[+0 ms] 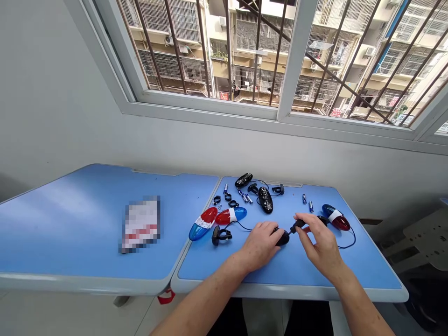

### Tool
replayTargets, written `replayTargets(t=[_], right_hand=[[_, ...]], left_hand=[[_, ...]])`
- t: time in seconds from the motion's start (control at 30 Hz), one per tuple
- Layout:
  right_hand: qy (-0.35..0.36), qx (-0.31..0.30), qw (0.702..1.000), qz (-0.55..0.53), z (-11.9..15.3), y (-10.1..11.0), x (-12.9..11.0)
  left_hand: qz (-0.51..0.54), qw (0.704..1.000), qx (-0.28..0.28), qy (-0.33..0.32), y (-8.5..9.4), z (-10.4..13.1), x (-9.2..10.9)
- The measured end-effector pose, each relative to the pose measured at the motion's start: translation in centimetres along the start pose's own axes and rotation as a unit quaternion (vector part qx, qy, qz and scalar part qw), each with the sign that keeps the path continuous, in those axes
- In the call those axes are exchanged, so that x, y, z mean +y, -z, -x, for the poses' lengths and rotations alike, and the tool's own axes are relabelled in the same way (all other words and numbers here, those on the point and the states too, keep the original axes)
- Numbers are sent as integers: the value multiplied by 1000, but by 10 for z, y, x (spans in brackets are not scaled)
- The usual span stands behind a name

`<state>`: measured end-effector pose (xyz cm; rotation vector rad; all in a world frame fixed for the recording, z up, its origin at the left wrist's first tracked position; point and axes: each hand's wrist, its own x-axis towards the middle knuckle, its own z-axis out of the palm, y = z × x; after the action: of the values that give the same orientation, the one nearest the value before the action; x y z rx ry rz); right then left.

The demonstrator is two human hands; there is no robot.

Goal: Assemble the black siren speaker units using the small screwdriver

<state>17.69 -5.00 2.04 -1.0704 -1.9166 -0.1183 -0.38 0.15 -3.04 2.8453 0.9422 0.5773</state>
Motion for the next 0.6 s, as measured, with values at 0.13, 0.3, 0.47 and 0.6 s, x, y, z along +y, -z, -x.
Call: replayTargets(t=[0.13, 0.3, 0.47, 0.6], right_hand=[[2, -3, 1000, 0, 1, 3, -1], [-6, 5, 1000, -1, 0, 7, -4], [-28, 40, 999, 0, 4, 10, -4], [-94, 88, 992, 19, 21, 6, 6]], left_hand=[[3, 1000, 5, -1, -1, 0, -1], [-4, 1000, -1, 1, -1, 1, 0], [-3, 1000, 14, -11, -2, 1, -1], [-39, 999, 18, -4, -3, 1, -2]])
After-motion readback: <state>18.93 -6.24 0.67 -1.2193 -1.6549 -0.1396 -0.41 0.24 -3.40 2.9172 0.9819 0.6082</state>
